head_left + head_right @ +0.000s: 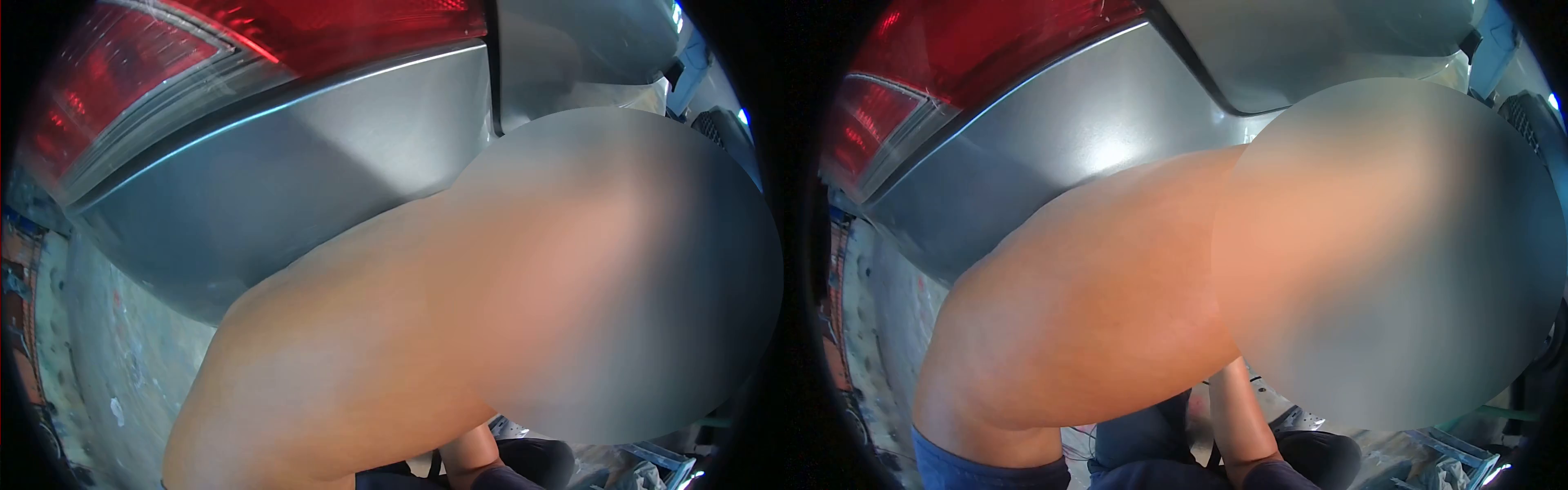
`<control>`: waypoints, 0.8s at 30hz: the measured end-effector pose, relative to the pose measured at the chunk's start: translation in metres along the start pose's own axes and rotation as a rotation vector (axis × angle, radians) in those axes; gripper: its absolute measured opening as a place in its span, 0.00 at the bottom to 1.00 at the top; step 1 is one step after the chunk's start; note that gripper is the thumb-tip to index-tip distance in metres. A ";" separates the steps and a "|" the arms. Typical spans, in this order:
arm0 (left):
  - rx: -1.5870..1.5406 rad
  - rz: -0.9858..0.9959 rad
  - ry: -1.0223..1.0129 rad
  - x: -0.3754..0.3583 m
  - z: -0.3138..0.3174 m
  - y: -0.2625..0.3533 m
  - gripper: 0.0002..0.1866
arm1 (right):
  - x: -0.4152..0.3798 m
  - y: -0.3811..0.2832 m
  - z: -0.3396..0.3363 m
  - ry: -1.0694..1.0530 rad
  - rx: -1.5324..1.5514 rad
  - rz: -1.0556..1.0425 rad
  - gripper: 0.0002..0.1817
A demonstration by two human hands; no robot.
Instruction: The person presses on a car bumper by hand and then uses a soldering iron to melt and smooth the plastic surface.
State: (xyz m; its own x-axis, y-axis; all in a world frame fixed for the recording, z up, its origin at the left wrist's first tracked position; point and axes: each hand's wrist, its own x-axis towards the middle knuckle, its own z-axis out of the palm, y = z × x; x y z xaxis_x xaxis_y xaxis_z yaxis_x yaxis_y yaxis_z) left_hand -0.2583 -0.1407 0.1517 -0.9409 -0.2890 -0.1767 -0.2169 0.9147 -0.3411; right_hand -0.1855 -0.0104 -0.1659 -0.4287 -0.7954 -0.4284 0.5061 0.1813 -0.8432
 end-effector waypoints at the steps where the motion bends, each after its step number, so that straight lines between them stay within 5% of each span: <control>1: 0.002 -0.002 0.008 0.000 0.001 0.000 0.18 | -0.001 0.001 0.001 -0.009 -0.015 -0.013 0.29; 24: 0.027 -0.138 0.138 -0.007 0.024 0.012 0.19 | 0.020 0.018 -0.046 -0.028 0.274 -0.063 0.18</control>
State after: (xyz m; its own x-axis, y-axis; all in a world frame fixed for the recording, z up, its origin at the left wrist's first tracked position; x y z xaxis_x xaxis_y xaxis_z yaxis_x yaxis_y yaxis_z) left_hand -0.2484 -0.1348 0.1271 -0.9298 -0.3680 0.0012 -0.3410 0.8605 -0.3784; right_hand -0.2199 0.0033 -0.2044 -0.4463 -0.8168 -0.3657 0.6645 -0.0288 -0.7467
